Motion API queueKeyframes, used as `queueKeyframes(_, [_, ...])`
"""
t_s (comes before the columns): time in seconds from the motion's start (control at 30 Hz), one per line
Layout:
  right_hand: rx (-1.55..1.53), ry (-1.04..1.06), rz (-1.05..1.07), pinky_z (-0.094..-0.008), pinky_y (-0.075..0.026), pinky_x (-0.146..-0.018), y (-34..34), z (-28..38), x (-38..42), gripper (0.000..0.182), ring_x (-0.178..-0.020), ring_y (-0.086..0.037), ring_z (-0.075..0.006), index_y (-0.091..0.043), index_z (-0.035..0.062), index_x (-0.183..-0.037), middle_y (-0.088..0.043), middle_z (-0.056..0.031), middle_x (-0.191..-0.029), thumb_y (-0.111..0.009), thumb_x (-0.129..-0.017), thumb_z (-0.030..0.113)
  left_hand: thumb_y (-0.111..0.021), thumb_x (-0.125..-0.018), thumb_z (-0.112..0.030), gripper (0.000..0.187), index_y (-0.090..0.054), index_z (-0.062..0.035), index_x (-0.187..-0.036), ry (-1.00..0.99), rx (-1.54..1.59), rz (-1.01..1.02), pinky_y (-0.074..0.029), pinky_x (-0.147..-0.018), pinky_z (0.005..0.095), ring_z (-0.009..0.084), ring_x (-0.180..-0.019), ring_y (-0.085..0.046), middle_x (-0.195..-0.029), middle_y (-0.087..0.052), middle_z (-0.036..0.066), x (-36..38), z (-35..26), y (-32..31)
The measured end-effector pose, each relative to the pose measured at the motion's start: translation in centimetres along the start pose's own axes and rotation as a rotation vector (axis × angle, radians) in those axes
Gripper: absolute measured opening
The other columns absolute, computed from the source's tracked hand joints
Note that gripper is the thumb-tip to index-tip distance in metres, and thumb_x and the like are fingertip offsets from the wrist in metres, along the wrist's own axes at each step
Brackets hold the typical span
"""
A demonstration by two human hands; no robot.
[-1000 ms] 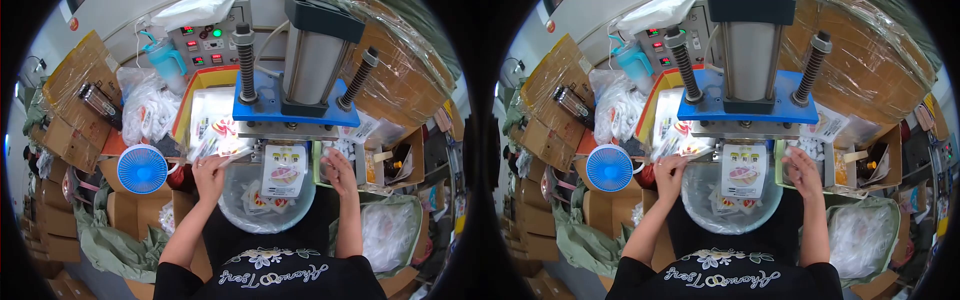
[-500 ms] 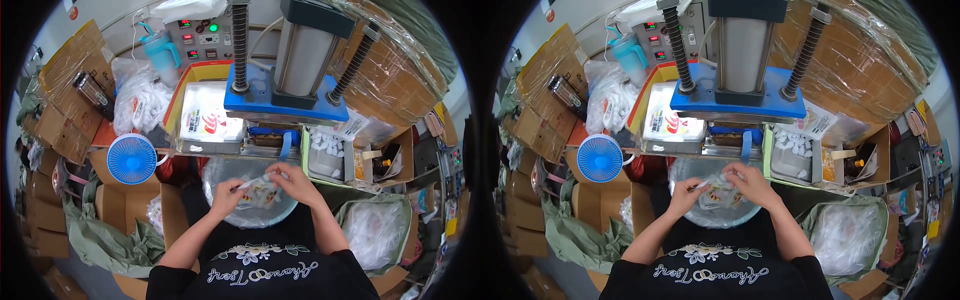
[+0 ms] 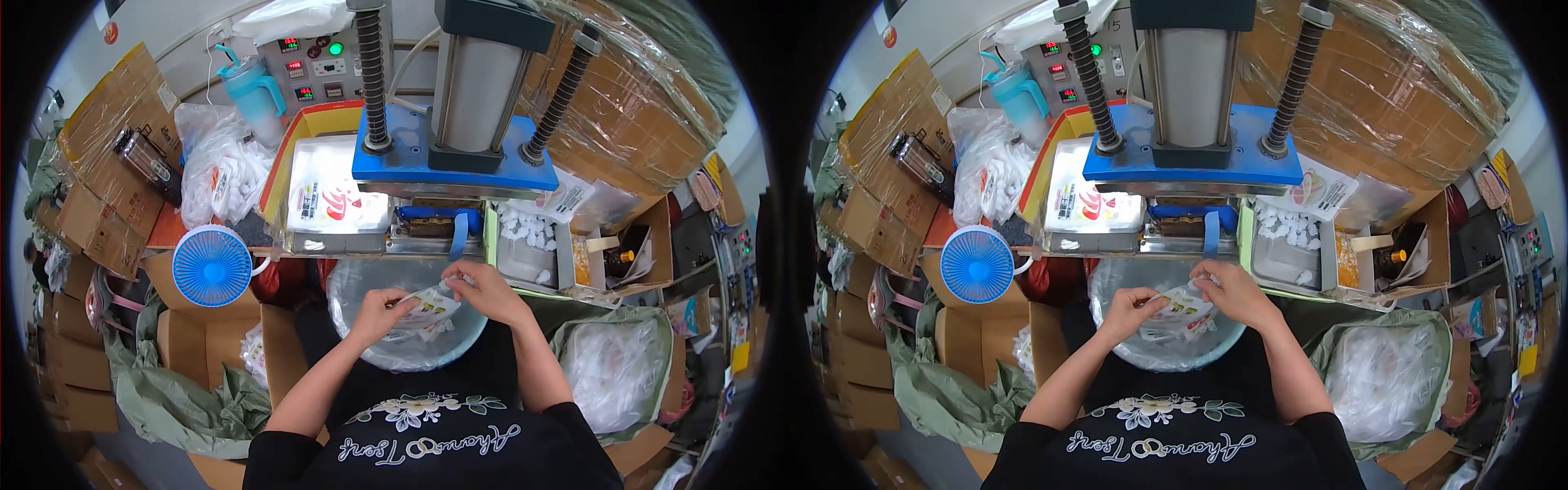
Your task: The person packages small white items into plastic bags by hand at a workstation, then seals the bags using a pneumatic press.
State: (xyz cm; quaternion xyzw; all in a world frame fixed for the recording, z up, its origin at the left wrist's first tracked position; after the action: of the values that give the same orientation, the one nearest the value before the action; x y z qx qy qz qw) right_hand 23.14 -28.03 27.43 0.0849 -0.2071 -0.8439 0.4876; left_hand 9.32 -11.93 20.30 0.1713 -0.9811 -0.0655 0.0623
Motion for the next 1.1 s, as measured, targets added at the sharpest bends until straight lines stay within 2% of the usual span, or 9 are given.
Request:
queueKeyframes(0.3, [-0.093,-0.141,-0.109,-0.0262,-0.043,-0.061,1.8,2.2,0.2,0.016,-0.066,-0.057,-0.0098,-0.062,-0.0014,-0.1,-0.061,-0.0055,-0.073,-0.057,-0.091,0.011,-0.069,-0.086,-0.019,0.025,-0.07,0.0045,-0.094,-0.01,0.042,0.012,-0.044,-0.06,0.0237,0.0048,-0.065,-0.053,-0.071,-0.066,0.004,-1.3,-1.0,-0.3])
queueKeyframes(0.5, [0.035,-0.015,0.034,-0.0256,-0.043,-0.061,1.0,-0.5,-0.1,0.016,-0.068,-0.057,-0.0091,-0.063,-0.0004,-0.103,-0.061,-0.0048,-0.074,-0.056,-0.092,0.01,-0.069,-0.087,-0.018,0.023,-0.07,0.0046,-0.092,-0.027,0.012,0.034,-0.046,-0.062,0.0223,0.0045,-0.069,-0.057,-0.074,-0.068,0.003,-0.9,-0.9,-0.7])
queueKeyframes(0.6, [0.009,0.116,-0.002,-0.021,-0.034,-0.045,1.2,-0.4,-0.5,0.022,-0.051,-0.045,-0.0043,-0.062,0.0039,-0.112,-0.061,-0.0025,-0.075,-0.055,-0.094,0.014,-0.069,-0.087,-0.019,0.024,-0.071,0.0042,-0.092,0.016,0.036,0.045,-0.047,-0.062,0.0226,0.0049,-0.069,-0.058,-0.075,-0.069,0.003,-1.7,0.7,-0.8])
queueKeyframes(0.67, [-0.171,-0.065,-0.206,-0.0203,-0.033,-0.044,2.2,1.3,-0.4,0.024,-0.048,-0.042,-0.0043,-0.058,0.004,-0.116,-0.062,-0.0049,-0.076,-0.055,-0.094,0.012,-0.069,-0.087,-0.02,0.025,-0.071,0.0038,-0.092,0.025,0.054,0.015,-0.047,-0.061,0.0226,0.0051,-0.07,-0.058,-0.075,-0.069,0.003,-2.2,0.5,-0.9])
queueKeyframes(0.77, [-0.462,-0.103,-0.348,-0.0194,-0.03,-0.042,3.9,-0.3,-0.5,0.027,-0.044,-0.036,-0.0042,-0.055,0.0046,-0.119,-0.061,-0.0061,-0.079,-0.055,-0.094,0.012,-0.068,-0.088,-0.02,0.025,-0.07,0.0043,-0.09,0.126,0.172,-0.07,-0.049,-0.061,0.0237,0.0073,-0.071,-0.061,-0.078,-0.069,0.006,-3.1,-2.4,-1.1])
queueKeyframes(0.83, [-0.62,-0.106,-0.324,-0.0183,-0.03,-0.045,5.2,-0.9,-0.1,0.028,-0.051,-0.04,-0.004,-0.052,0.0054,-0.121,-0.061,-0.0079,-0.092,-0.055,-0.093,0.01,-0.068,-0.087,-0.019,0.026,-0.069,0.007,-0.087,0.224,0.503,-0.136,-0.048,-0.056,0.0256,0.0099,-0.062,-0.06,-0.075,-0.067,0.007,-3.9,-3.0,-1.5])
queueKeyframes(0.9, [-1.103,-0.129,-0.455,-0.0174,-0.033,-0.05,6.2,-2.1,0.2,0.031,-0.063,-0.045,-0.0058,-0.05,0.0052,-0.123,-0.058,-0.0106,-0.106,-0.055,-0.092,0.007,-0.068,-0.086,-0.017,0.026,-0.067,0.0087,-0.089,0.23,0.615,-0.108,-0.051,-0.058,0.0274,0.0139,-0.066,-0.063,-0.079,-0.068,0.011,-4.7,-3.7,-2.0])
queueKeyframes(0.93, [-1.25,-0.069,-0.364,-0.0191,-0.045,-0.06,6.8,-2.9,0.3,0.039,-0.079,-0.054,-0.0119,-0.044,0.0029,-0.13,-0.052,-0.017,-0.123,-0.053,-0.092,0.003,-0.068,-0.086,-0.017,0.027,-0.066,0.0095,-0.091,0.257,0.684,-0.097,-0.052,-0.059,0.028,0.0153,-0.068,-0.065,-0.082,-0.068,0.012,-5.1,-4.0,-2.2])
queueKeyframes(1.1, [-1.499,-0.144,-0.409,-0.0269,-0.056,-0.076,7.3,-3.9,1.3,0.048,-0.093,-0.061,-0.0215,-0.033,0.0004,-0.139,-0.041,-0.025,-0.138,-0.049,-0.094,0.003,-0.069,-0.085,-0.017,0.031,-0.064,0.0113,-0.096,0.289,0.798,-0.107,-0.053,-0.062,0.0297,0.0177,-0.072,-0.066,-0.089,-0.068,0.014,-6.8,-3.6,-2.1])
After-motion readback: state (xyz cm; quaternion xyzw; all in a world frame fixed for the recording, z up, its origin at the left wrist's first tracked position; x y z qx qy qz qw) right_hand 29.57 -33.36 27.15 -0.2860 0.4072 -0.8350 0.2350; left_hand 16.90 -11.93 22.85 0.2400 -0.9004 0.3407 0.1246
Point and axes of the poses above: each hand's wrist, its own x-axis away from the middle knuckle, its own y-axis out of the back of the hand, z = x × y, the point moved 3 cm from there along -x, towards the middle knuckle
